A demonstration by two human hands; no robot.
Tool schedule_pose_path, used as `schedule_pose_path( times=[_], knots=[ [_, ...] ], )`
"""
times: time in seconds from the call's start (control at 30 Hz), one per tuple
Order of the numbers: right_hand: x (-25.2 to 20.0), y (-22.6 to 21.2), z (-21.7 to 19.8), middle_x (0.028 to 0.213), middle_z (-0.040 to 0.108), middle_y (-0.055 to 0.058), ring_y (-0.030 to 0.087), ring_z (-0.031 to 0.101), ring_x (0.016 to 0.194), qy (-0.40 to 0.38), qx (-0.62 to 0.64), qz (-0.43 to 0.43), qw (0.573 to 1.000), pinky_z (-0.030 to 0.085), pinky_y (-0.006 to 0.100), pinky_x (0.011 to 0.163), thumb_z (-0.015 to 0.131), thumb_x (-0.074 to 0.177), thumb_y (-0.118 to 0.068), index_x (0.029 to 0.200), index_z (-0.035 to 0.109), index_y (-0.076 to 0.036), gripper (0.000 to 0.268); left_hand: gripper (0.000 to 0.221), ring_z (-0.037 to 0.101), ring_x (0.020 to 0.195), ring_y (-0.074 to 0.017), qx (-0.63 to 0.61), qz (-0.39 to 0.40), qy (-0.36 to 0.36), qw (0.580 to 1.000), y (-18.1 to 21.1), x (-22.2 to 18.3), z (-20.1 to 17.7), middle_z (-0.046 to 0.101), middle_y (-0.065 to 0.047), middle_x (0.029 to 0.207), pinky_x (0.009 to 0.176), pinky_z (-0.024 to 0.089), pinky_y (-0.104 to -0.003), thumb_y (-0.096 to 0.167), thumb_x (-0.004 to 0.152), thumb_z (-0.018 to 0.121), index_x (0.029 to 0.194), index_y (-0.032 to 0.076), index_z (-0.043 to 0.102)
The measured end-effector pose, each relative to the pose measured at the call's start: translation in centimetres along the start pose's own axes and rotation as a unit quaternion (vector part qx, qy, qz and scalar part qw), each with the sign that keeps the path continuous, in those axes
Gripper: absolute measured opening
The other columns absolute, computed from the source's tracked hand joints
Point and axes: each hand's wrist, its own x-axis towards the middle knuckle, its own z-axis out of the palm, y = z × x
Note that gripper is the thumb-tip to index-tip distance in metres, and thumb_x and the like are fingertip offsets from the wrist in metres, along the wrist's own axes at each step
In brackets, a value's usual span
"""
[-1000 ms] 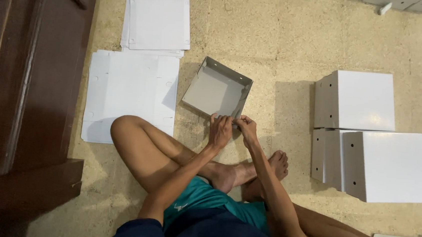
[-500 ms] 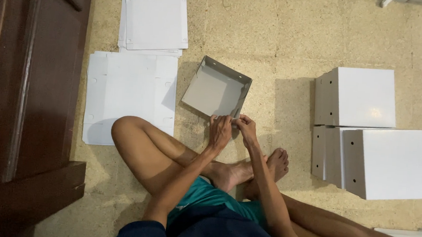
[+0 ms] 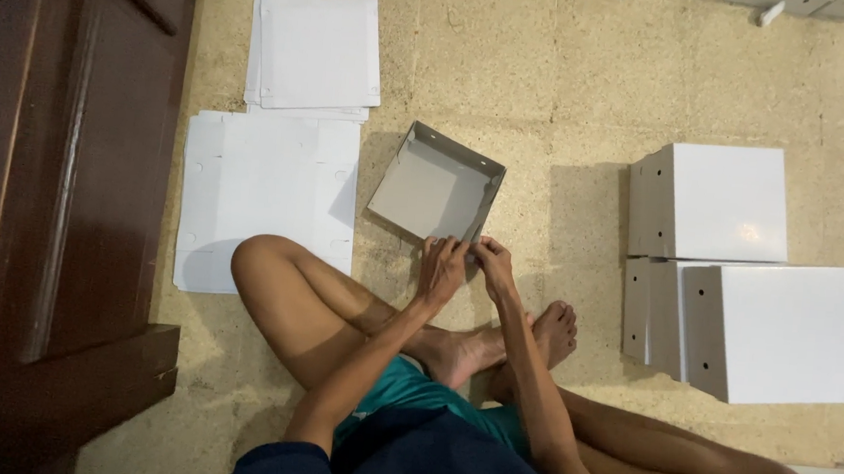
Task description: Assembling cardboard boxes by folding flat sheets and tucking in flaps while sitting on the floor.
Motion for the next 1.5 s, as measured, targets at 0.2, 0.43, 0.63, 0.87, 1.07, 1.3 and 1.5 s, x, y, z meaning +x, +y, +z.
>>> schedule_pose_path(
  times=[0.2,0.43,0.63,0.87,1.07,1.3,1.5],
  knots=[
    [-1.0,-1.0,0.2,0.084,0.057,0.001,0.015,0.058,0.082,0.01,-0.01,0.01,1.0,0.045,0.029,0.074,0.074,0.079,-0.016,0.09,0.063,-0.011,0.016,0.019,0.064,0.078,-0.023,0.014,0.013,-0.012,1.0,-1.1,0.0,0.9,0.06,-0.008,0.089,0.098,0.043,-0.046,0.0,0.092,0.055,0.108,0.005,0.065],
    [-2.6,-2.5,0.8,0.079,0.059,-0.001,0.01,0.059,0.076,0.022,0.029,0.014,0.999,0.046,0.023,0.07,0.076,0.076,-0.014,0.085,0.064,-0.011,0.015,0.024,0.063,0.081,-0.0209,0.044,0.028,-0.016,0.998,-0.7,-0.3,0.4,0.057,-0.009,0.093,0.102,0.04,-0.044,0.001,0.095,0.053,0.116,0.003,0.064],
    [-1.2,-1.0,-0.2,0.078,0.058,0.003,0.011,0.053,0.07,0.002,0.055,0.018,0.998,0.046,0.024,0.068,0.076,0.077,-0.011,0.089,0.064,-0.007,0.017,0.028,0.06,0.082,-0.0226,0.048,0.031,-0.025,0.998,-0.4,-0.2,-0.1,0.056,-0.01,0.094,0.104,0.038,-0.047,0.0,0.094,0.053,0.121,-0.001,0.061],
    [-1.5,-1.3,0.3,0.078,0.059,0.001,0.008,0.053,0.065,0.004,0.083,0.015,0.996,0.045,0.021,0.063,0.077,0.077,-0.013,0.093,0.065,-0.008,0.02,0.016,0.063,0.079,-0.0231,0.046,0.012,0.015,0.999,-1.5,-0.4,1.9,0.059,-0.009,0.082,0.104,0.037,-0.052,0.003,0.095,0.055,0.111,0.005,0.056],
    [-0.4,0.2,-0.6,0.085,0.061,0.006,0.014,0.053,0.07,-0.013,0.078,0.017,0.997,0.047,0.03,0.068,0.076,0.084,-0.015,0.096,0.064,-0.007,0.019,0.005,0.062,0.082,-0.0215,0.063,0.017,0.031,0.997,-1.1,-0.3,1.7,0.059,-0.007,0.081,0.101,0.041,-0.051,0.005,0.095,0.057,0.098,0.008,0.057],
    [0.8,1.4,-1.4,0.087,0.061,0.008,0.016,0.054,0.071,-0.023,0.099,0.019,0.995,0.049,0.033,0.07,0.071,0.089,-0.012,0.101,0.062,-0.004,0.018,0.004,0.063,0.084,-0.0237,0.031,0.009,0.023,0.999,-0.8,0.1,1.3,0.06,-0.009,0.082,0.101,0.044,-0.052,0.004,0.096,0.057,0.097,0.005,0.061],
    [-1.0,-0.7,-0.4,0.086,0.062,0.005,0.012,0.053,0.071,0.001,0.083,0.014,0.996,0.046,0.029,0.068,0.074,0.085,-0.016,0.098,0.065,-0.007,0.018,0.004,0.061,0.081,-0.02,0.045,0.081,0.039,0.995,-1.6,0.1,0.5,0.056,-0.005,0.079,0.095,0.048,-0.045,0.007,0.095,0.061,0.092,0.007,0.06]
  ],
)
